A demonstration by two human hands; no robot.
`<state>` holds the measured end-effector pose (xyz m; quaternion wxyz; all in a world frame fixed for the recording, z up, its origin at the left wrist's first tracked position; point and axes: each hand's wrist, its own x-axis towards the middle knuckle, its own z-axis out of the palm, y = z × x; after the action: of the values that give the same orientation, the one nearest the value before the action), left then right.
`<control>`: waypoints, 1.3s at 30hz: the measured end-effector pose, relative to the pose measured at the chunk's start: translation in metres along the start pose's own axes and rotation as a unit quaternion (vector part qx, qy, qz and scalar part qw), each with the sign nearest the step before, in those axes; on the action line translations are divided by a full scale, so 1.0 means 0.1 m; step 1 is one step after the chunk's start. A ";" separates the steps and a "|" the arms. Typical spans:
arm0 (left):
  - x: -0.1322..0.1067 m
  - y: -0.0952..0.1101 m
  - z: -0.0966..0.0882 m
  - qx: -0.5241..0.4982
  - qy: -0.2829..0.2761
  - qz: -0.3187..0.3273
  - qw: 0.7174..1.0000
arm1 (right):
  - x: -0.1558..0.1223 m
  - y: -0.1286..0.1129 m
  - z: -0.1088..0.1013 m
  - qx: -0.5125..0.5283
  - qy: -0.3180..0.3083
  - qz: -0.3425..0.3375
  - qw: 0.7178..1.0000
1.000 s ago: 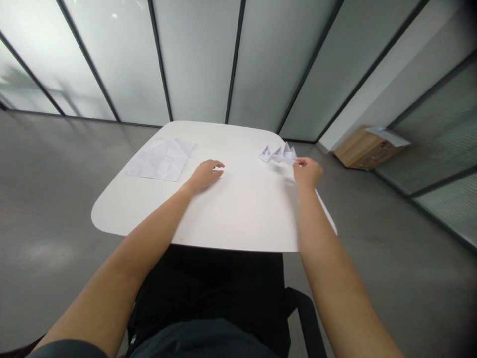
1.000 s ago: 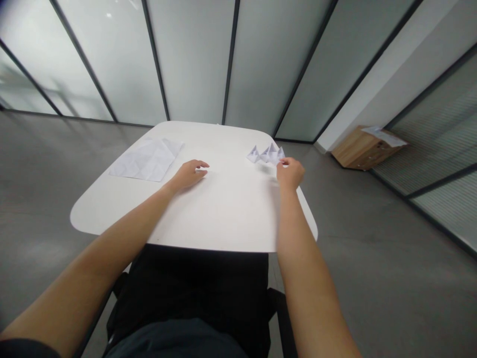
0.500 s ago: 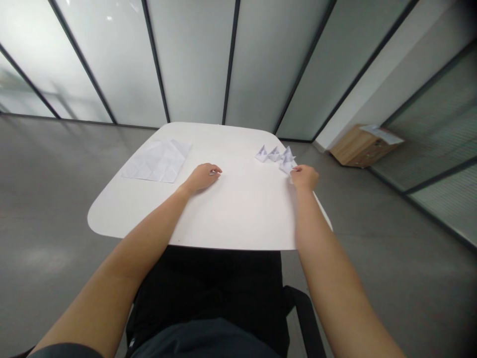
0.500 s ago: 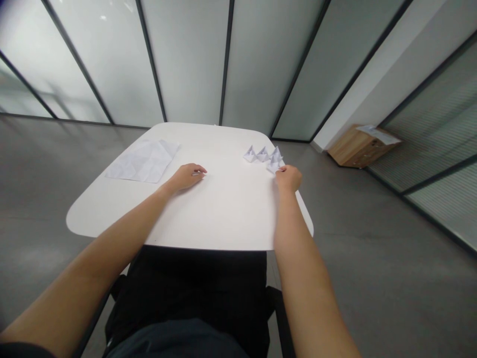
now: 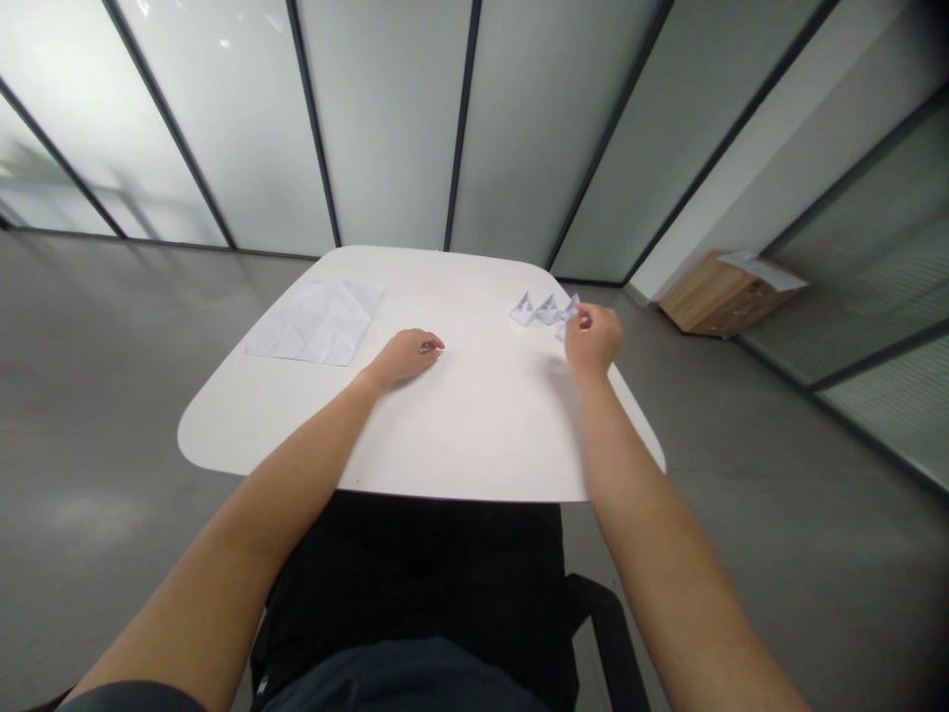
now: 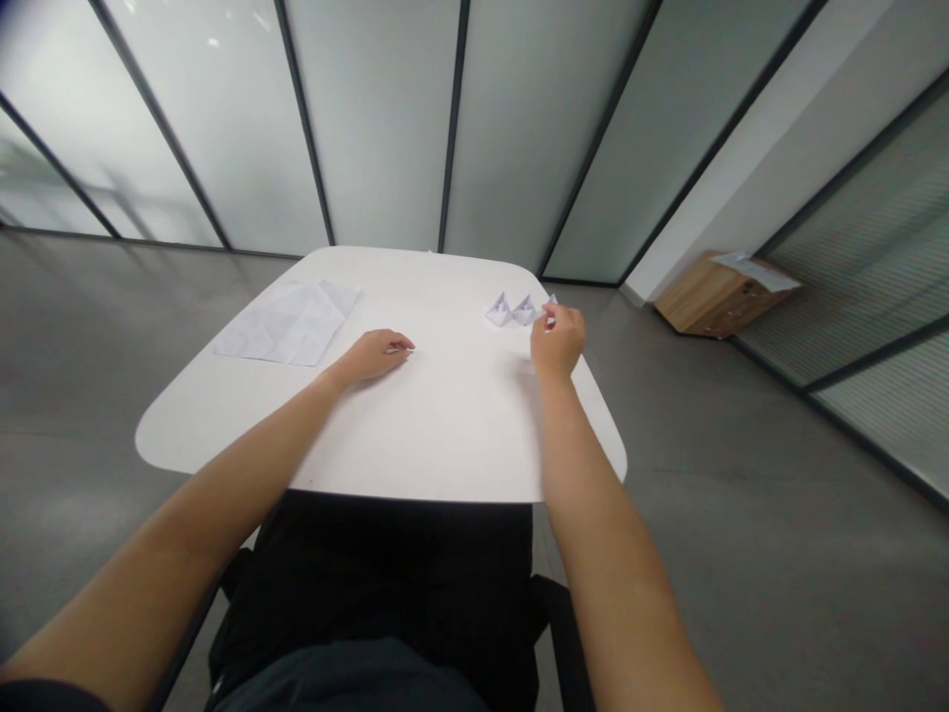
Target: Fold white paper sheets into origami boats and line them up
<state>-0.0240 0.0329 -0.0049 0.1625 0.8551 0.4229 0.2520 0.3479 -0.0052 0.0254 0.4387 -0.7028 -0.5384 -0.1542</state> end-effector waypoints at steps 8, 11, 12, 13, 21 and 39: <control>0.01 -0.03 -0.01 0.009 -0.014 0.002 1.000 | -0.47 -0.61 0.44 0.078 -0.292 -0.211 0.930; 0.00 -0.02 -0.07 -0.003 -0.015 0.004 1.000 | -0.59 -0.67 0.52 0.008 -0.390 -0.226 0.893; -0.01 -0.02 -0.11 -0.006 -0.014 0.005 1.000 | -0.60 -0.68 0.53 -0.008 -0.406 -0.227 0.885; -0.01 -0.03 -0.15 -0.005 -0.012 0.005 1.000 | -0.61 -0.68 0.54 -0.019 -0.415 -0.228 0.880; -0.21 -0.50 -0.56 0.168 0.148 -0.201 0.954 | -0.60 -0.66 0.53 -0.035 -0.419 -0.237 0.876; -0.17 -0.18 -0.58 0.184 0.074 -0.313 0.929 | -0.59 -0.67 0.53 -0.058 -0.419 -0.245 0.873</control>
<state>-0.0770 0.0340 0.0286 0.0414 0.6733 0.7186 0.1692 0.2521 0.0022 -0.0152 0.0789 -0.5714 -0.8166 0.0210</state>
